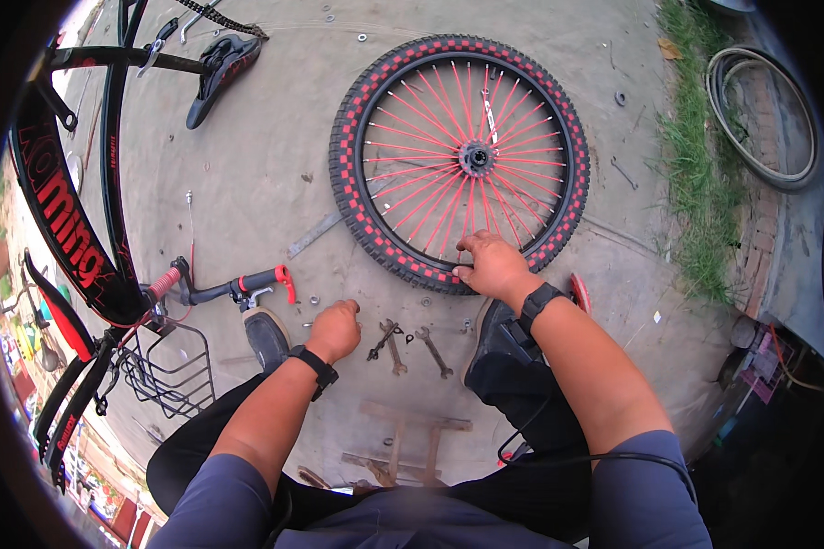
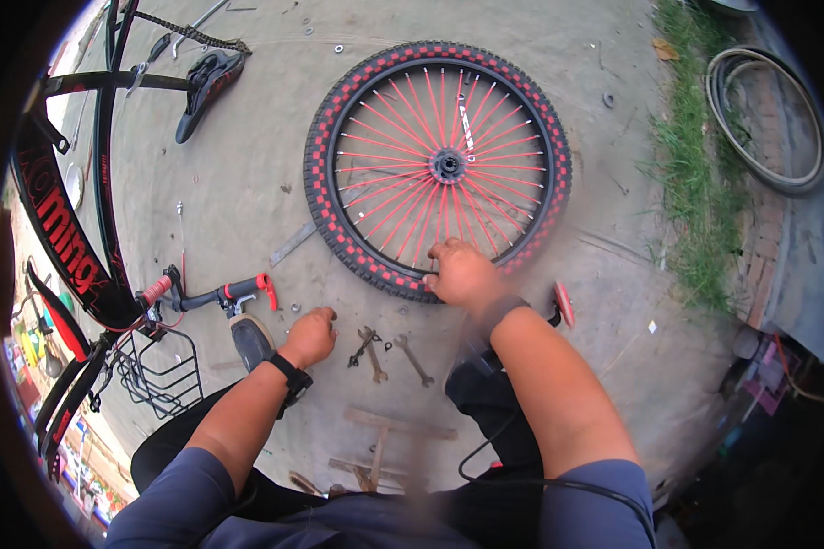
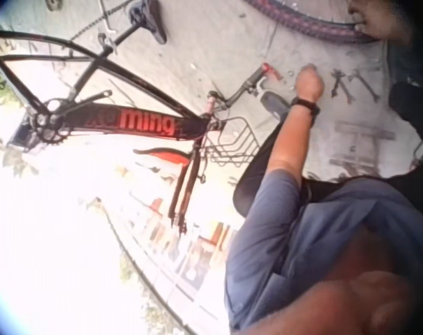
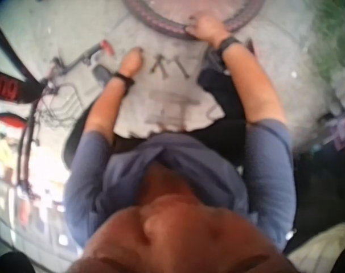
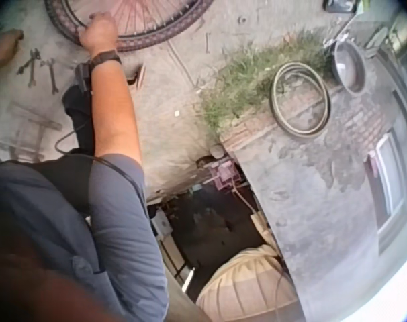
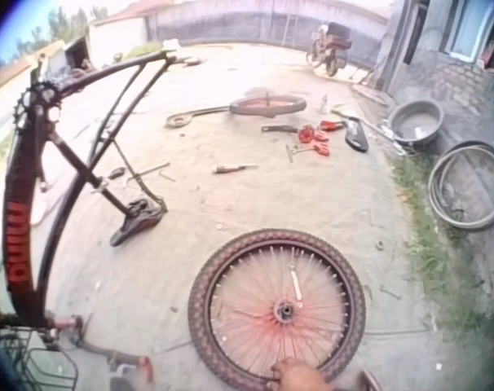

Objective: The person assembles a bicycle wheel hub by inserting a metal axle and securing it with washers and nuts. They then apply grease to the hub and spokes using a small stick, rotating the wheel to distribute the lubricant.

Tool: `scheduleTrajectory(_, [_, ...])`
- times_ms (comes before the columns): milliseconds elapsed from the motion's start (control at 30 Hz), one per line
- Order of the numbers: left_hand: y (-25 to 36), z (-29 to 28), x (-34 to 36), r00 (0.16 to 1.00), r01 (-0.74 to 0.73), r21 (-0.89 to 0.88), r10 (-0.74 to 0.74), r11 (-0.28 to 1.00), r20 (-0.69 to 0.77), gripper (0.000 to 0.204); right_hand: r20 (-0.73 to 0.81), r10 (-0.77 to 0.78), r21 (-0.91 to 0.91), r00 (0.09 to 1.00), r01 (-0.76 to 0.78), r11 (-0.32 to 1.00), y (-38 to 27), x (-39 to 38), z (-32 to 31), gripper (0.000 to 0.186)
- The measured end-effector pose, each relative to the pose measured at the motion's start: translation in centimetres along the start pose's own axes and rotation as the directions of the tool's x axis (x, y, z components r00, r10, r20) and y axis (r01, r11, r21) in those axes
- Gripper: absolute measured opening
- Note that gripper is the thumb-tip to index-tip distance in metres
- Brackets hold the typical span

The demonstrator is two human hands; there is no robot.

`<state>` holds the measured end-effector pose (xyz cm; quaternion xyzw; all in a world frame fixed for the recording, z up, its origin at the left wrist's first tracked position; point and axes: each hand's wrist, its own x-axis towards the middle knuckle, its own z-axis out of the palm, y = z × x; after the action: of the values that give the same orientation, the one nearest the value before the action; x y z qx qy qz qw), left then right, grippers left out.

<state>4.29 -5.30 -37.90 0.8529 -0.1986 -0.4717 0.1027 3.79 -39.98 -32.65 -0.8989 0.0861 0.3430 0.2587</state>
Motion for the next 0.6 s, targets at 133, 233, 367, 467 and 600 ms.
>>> scheduleTrajectory(133, [0.2,-0.8,-0.1,1.0,0.02,0.011,-0.02,1.0,-0.019,0.032,0.031,0.022,-0.004,0.999,-0.022,1.0,-0.7,0.0,0.5,0.054])
scheduleTrajectory(233, [0.9,-1.5,-0.2,0.996,0.011,-0.017,-0.013,1.0,-0.093,0.035,0.086,0.058,-0.031,0.995,-0.056,0.998,-0.7,0.1,1.3,0.061])
scheduleTrajectory(367, [1.6,-2.2,0.0,0.981,-0.014,-0.109,-0.007,0.994,-0.194,0.04,0.202,0.051,-0.125,0.978,-0.026,0.992,-0.8,0.1,1.8,0.072])
scheduleTrajectory(467, [2.0,-2.6,0.5,0.989,-0.008,-0.19,-0.02,0.982,-0.147,0.042,0.229,0.056,-0.197,0.972,-0.01,0.98,-1.0,0.2,2.2,0.08])
scheduleTrajectory(600, [2.3,-2.4,1.3,0.996,0.033,-0.379,-0.06,0.925,-0.059,0.044,0.199,0.065,-0.244,0.978,-0.015,0.97,-1.3,0.1,2.7,0.083])
